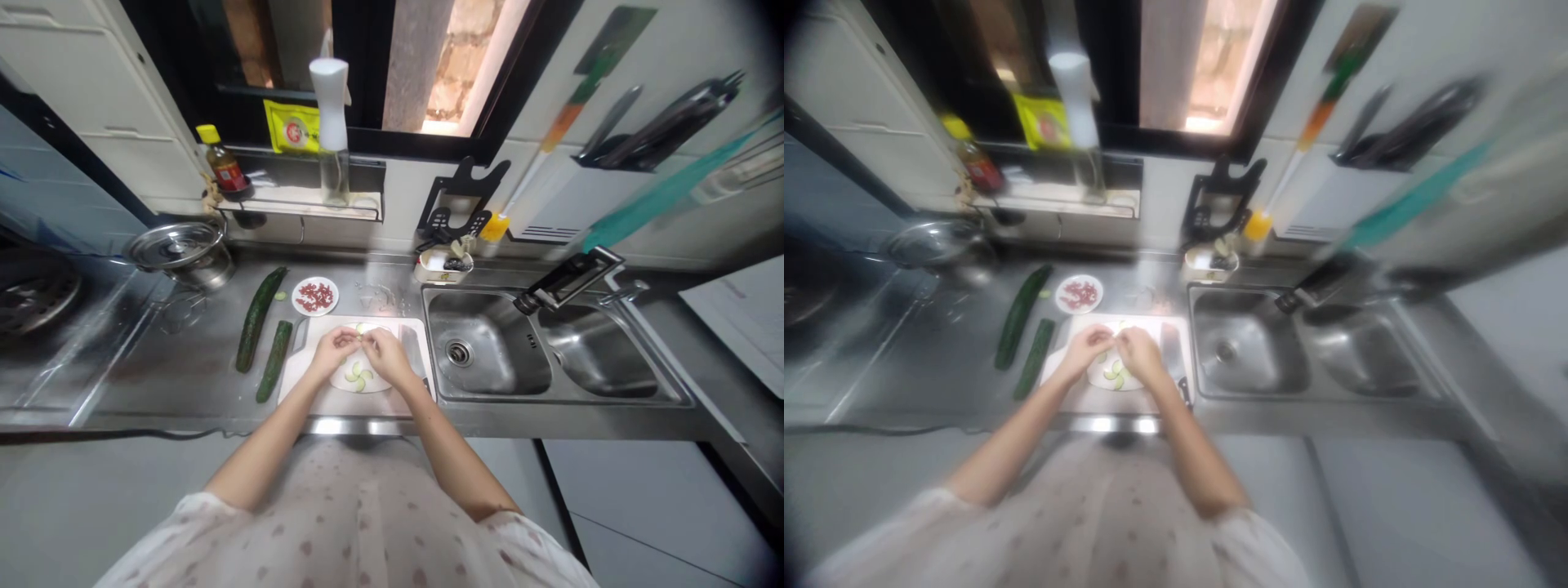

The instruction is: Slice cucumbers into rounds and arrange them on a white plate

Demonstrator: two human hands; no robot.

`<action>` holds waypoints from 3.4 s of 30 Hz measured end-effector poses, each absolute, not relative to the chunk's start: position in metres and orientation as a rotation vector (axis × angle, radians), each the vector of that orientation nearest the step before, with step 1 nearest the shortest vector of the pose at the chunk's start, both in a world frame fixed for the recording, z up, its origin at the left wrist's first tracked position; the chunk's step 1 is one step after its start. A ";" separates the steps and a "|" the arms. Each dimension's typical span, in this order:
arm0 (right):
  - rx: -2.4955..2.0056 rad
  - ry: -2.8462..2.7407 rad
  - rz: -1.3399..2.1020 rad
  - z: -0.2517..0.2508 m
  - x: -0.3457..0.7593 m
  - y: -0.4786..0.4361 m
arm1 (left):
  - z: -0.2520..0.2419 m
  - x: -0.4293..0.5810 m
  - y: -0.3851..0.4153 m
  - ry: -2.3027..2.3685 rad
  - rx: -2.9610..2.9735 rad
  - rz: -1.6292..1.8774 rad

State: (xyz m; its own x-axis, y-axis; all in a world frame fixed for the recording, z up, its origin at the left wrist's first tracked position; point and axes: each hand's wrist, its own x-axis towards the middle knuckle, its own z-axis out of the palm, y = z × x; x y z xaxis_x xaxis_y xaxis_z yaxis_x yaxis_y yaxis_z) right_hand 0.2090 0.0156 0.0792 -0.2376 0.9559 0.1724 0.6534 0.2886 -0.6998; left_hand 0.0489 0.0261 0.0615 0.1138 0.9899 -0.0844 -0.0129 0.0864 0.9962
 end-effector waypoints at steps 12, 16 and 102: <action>-1.497 -1.991 0.678 0.079 0.210 0.006 | 0.060 0.044 0.020 1.207 1.134 1.039; -1.546 -2.009 0.677 0.077 0.213 0.002 | 0.053 0.040 0.017 1.245 1.222 1.046; -1.838 -2.152 0.539 0.036 0.211 -0.028 | 0.032 -0.001 0.078 2.071 1.586 0.488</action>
